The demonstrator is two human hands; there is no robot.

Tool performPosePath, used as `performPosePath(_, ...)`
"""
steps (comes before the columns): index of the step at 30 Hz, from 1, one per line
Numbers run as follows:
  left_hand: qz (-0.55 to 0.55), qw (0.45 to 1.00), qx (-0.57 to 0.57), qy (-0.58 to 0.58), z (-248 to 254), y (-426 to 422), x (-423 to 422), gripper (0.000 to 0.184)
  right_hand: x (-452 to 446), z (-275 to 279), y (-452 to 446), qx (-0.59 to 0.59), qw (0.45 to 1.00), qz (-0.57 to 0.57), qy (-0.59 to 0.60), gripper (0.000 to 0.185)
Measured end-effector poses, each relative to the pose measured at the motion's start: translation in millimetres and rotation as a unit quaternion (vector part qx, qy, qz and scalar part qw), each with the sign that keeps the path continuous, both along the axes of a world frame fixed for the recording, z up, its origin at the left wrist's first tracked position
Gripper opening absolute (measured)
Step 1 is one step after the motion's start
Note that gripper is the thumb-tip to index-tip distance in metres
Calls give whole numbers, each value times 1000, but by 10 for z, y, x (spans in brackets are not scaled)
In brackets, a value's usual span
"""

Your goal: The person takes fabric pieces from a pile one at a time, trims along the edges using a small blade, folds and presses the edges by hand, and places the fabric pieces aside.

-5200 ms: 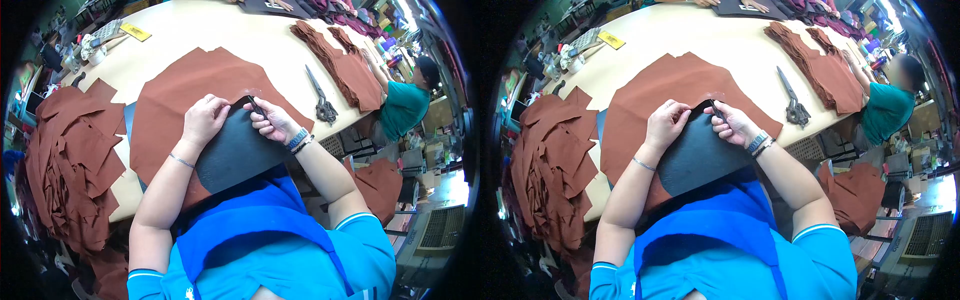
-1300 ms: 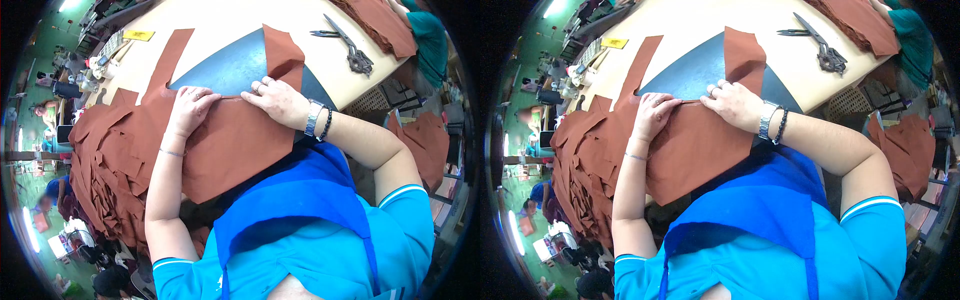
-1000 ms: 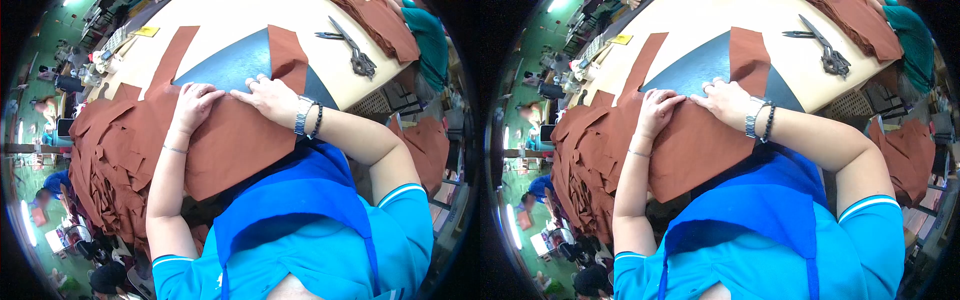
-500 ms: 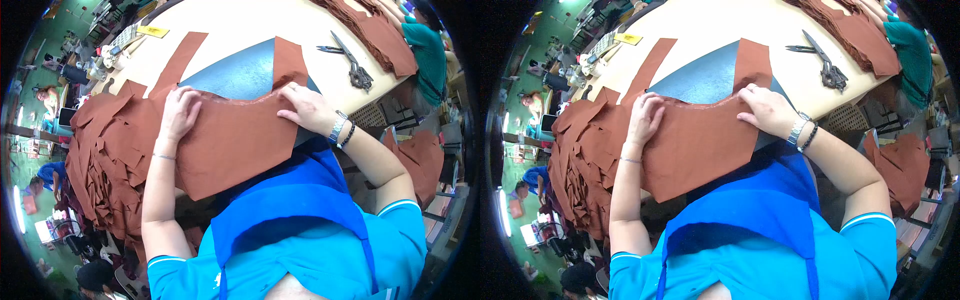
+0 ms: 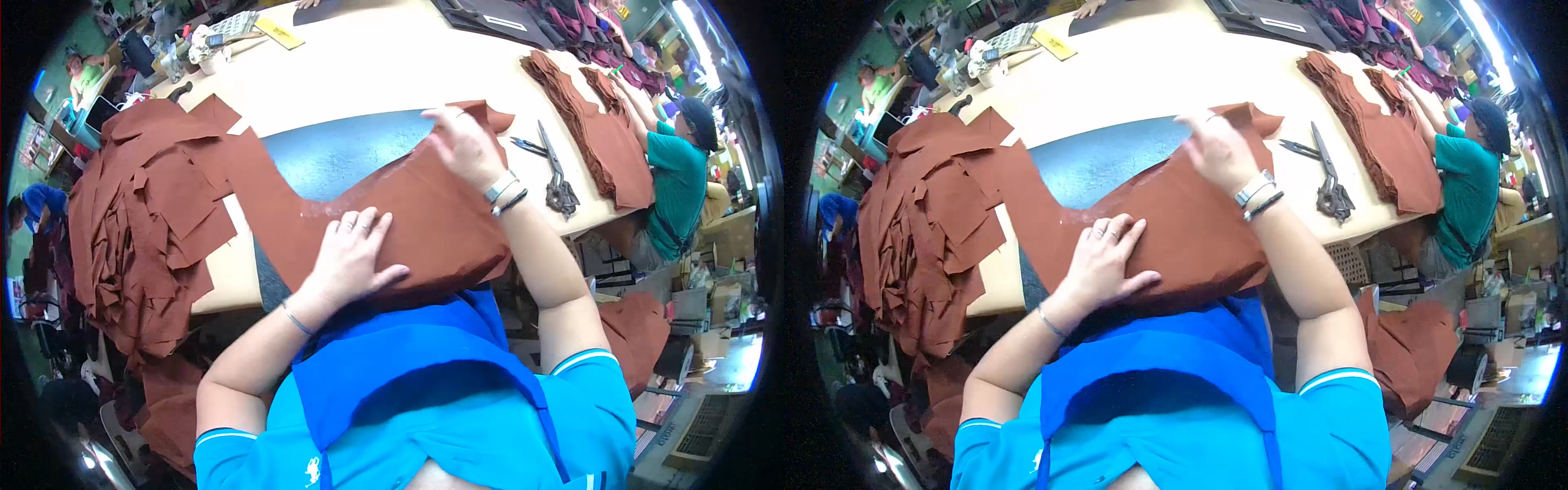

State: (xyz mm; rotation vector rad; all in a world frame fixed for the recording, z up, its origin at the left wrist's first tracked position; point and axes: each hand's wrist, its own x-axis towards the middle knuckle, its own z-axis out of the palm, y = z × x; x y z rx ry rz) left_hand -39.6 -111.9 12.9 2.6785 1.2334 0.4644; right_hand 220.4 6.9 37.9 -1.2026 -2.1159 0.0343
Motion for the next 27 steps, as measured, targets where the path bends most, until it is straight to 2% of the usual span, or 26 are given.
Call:
performPosePath(4, 27, 999, -31, 22, 142, -41, 171, 71, -107, -203, -251, -81, 996, 30, -6, 30)
performPosePath(5, 54, 997, 39, -22, 101, 46, 183, 64, -112, -218, -294, -100, 994, 36, -5, 29)
performPosePath(8, 115, 981, 96, -121, -89, 479, 164, 45, -101, -292, -352, -93, 994, 38, -35, 29)
performPosePath(11, 58, 985, -17, -159, -159, 705, 22, 30, -74, -412, -314, -15, 996, 68, -57, 30)
performPosePath(13, 46, 982, -1, -185, -190, 680, -35, 22, -54, -442, -291, -5, 994, 75, -83, 31)
performPosePath(15, 41, 977, 23, -208, -214, 640, -55, 16, -43, -466, -291, 3, 991, 76, -107, 32)
performPosePath(18, 51, 985, 22, -166, -210, 593, -88, 17, -42, -462, -295, -1, 988, 72, -138, 33)
performPosePath(20, 45, 986, 33, -157, -214, 589, -88, 17, -40, -488, -285, -24, 986, 70, -152, 37)
performPosePath(23, 41, 988, 34, -147, -205, 585, -82, 18, -254, -159, -540, -71, 969, 68, -225, 60)
performPosePath(24, 40, 988, 32, -145, -204, 582, -79, 18, -315, -194, -596, -116, 960, 42, -251, 83)
performPosePath(27, 41, 987, 43, -151, -209, 574, -78, 18, -331, -151, -662, -154, 950, -17, -273, 86)
